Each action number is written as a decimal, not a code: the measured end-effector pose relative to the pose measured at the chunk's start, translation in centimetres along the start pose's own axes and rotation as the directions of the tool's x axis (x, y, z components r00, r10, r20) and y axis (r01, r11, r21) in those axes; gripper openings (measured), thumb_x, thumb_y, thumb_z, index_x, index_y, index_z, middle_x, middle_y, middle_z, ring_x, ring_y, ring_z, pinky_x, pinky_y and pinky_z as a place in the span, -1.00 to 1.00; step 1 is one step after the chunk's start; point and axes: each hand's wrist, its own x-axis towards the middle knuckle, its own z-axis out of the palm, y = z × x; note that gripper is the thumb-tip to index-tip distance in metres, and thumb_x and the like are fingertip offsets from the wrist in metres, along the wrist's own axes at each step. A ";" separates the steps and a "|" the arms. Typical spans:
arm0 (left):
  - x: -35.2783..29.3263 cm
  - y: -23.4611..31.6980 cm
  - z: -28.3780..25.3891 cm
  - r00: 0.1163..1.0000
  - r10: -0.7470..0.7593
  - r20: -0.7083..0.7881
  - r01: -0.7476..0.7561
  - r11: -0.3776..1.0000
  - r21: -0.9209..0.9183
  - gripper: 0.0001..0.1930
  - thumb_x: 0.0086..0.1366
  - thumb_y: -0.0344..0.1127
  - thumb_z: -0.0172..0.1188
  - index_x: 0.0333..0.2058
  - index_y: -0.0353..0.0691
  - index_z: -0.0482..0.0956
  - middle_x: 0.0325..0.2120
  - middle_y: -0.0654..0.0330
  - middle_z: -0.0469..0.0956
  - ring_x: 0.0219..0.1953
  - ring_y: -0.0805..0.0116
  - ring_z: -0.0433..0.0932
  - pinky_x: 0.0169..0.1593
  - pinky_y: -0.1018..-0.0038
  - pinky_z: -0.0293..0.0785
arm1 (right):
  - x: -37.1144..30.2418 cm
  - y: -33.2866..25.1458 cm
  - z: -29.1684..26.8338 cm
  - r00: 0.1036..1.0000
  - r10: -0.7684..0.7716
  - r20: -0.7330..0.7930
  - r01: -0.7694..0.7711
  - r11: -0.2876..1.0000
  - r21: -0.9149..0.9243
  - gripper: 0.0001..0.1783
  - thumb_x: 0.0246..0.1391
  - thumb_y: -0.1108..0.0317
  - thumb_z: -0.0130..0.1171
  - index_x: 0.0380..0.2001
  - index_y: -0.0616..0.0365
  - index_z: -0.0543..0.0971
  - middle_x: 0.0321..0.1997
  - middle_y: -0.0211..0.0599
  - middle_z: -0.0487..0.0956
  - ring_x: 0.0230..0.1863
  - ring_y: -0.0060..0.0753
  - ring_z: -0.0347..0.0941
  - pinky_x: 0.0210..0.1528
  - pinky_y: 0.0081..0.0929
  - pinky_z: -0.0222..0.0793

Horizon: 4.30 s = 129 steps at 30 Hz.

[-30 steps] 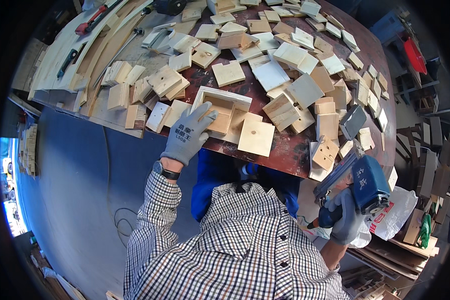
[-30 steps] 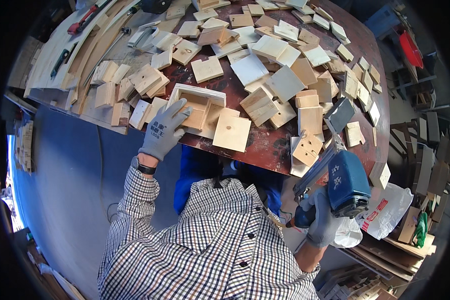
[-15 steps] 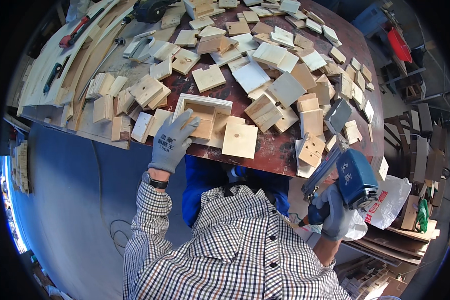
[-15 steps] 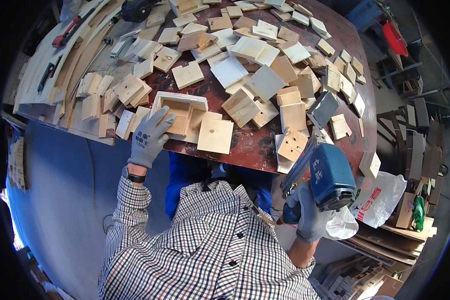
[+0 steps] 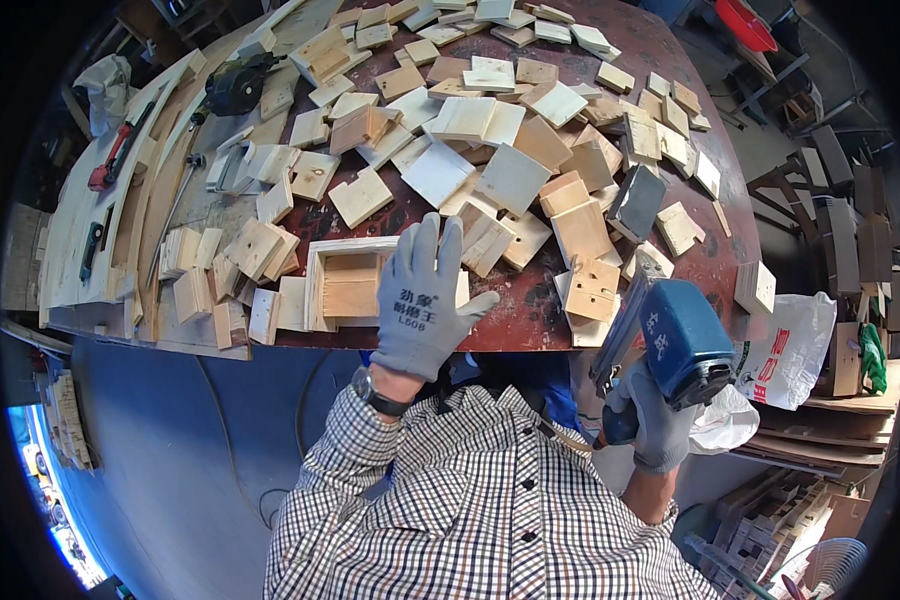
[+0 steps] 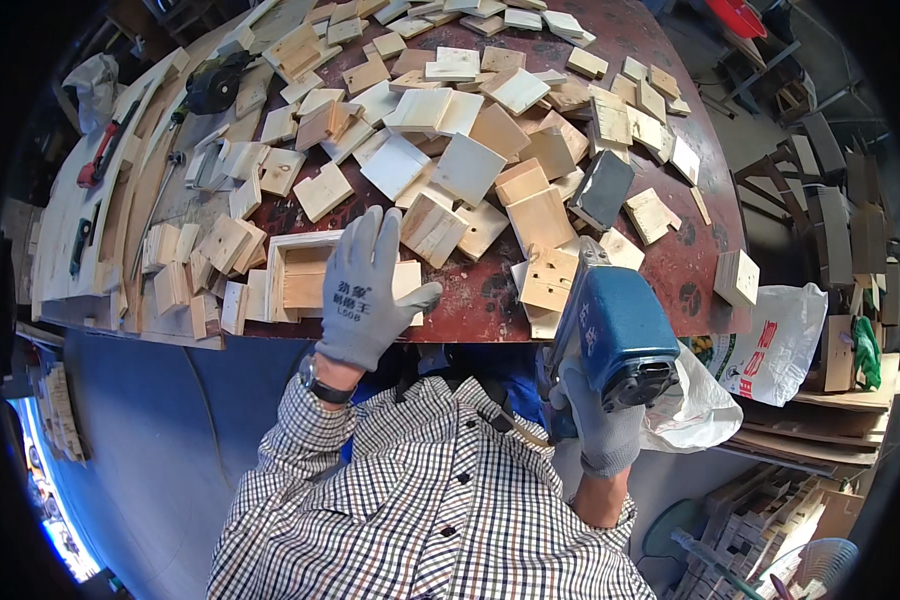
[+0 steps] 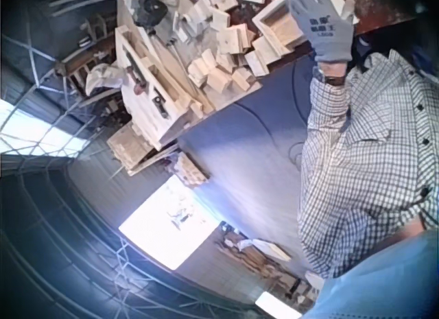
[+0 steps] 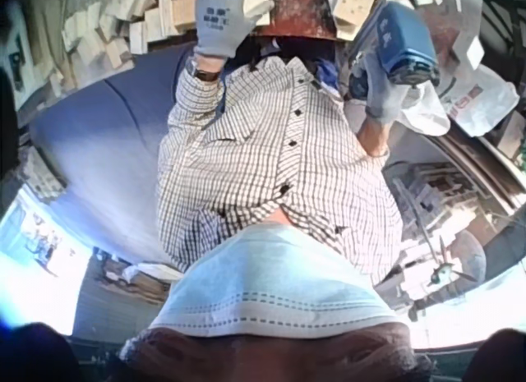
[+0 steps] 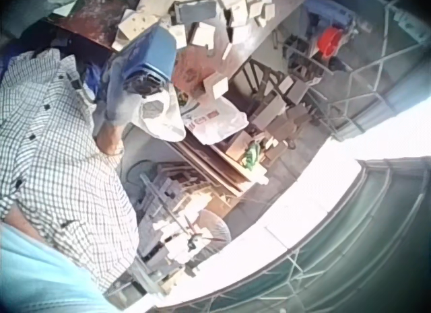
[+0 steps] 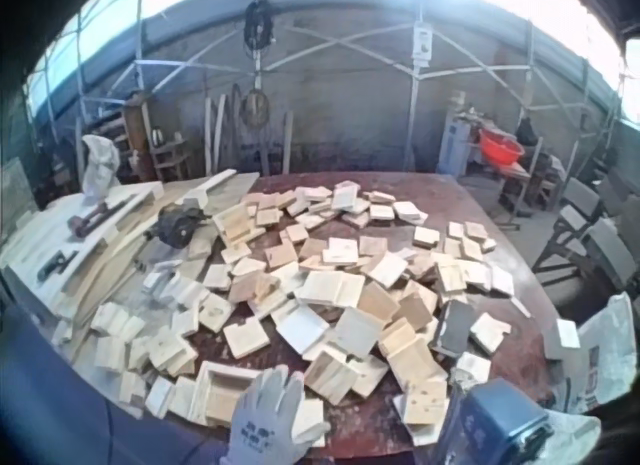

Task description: The person assembles small wooden boxes by hand, fitting pre-cut pieces together and securing them with a nail gun. They repeatedly pick up components, align them, and fasten joints, then place finished boxes aside.

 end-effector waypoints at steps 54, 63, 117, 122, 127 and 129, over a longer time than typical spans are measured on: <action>-5.6 -8.7 -7.2 0.936 -0.350 0.025 -0.098 -0.330 -0.939 0.15 0.09 -0.14 0.43 0.56 -0.30 -0.06 0.53 -0.17 0.08 0.55 -0.19 0.12 0.58 -0.12 0.03 | -0.4 1.4 -1.9 1.000 0.007 0.016 -0.008 0.999 0.036 -0.84 0.23 0.53 0.29 -0.14 0.27 0.57 -0.38 -0.30 0.56 -0.47 -0.45 0.49 -0.44 -0.45 0.42; -5.7 -9.7 -8.8 0.980 0.074 0.183 -0.087 0.994 0.061 -0.01 -0.03 -0.33 0.38 0.46 -0.22 0.25 0.36 0.00 0.36 0.40 -0.06 0.32 0.47 0.10 0.20 | 0.3 2.2 -2.1 0.998 -0.061 0.022 0.060 0.997 0.049 -0.88 0.22 0.50 0.28 -0.19 0.26 0.58 -0.44 -0.31 0.56 -0.49 -0.45 0.51 -0.44 -0.46 0.41; -8.5 -15.3 -4.4 0.988 0.130 0.078 -0.142 0.975 0.173 -0.30 -0.01 -0.21 0.47 0.20 -0.11 0.59 0.25 0.11 0.54 0.33 -0.02 0.46 0.35 0.06 0.38 | -0.1 1.6 0.1 0.997 -0.058 -0.054 0.061 0.996 0.057 -0.93 0.19 0.50 0.22 -0.39 0.24 0.57 -0.54 -0.31 0.55 -0.53 -0.46 0.51 -0.44 -0.47 0.41; -8.5 -15.0 -3.8 0.981 0.180 0.067 -0.188 0.970 0.155 -0.21 -0.07 -0.15 0.56 0.21 -0.08 0.54 0.19 0.16 0.52 0.33 -0.03 0.40 0.41 -0.03 0.30 | -0.1 1.4 -1.0 0.998 -0.062 -0.004 0.062 0.998 -0.019 -0.95 0.18 0.48 0.26 -0.35 0.22 0.58 -0.49 -0.32 0.57 -0.51 -0.47 0.50 -0.44 -0.49 0.40; -8.8 -15.8 -2.1 0.979 0.202 0.037 -0.205 0.940 0.274 -0.24 -0.11 -0.34 0.54 0.17 -0.08 0.54 0.17 0.17 0.48 0.32 0.00 0.38 0.43 -0.04 0.29 | -0.4 0.4 -0.3 0.999 0.022 -0.038 -0.021 0.999 0.025 -0.92 0.14 0.47 0.19 -0.33 0.26 0.54 -0.49 -0.30 0.54 -0.52 -0.46 0.51 -0.43 -0.45 0.50; -7.9 -15.2 -2.6 0.976 0.216 0.039 -0.219 0.951 0.220 -0.30 -0.10 -0.40 0.48 0.13 -0.11 0.56 0.13 0.15 0.51 0.28 -0.02 0.42 0.41 -0.02 0.32 | -0.2 0.7 -0.9 1.000 -0.009 -0.027 0.007 0.999 -0.038 -0.91 0.14 0.45 0.21 -0.34 0.26 0.56 -0.49 -0.28 0.58 -0.51 -0.45 0.53 -0.39 -0.44 0.51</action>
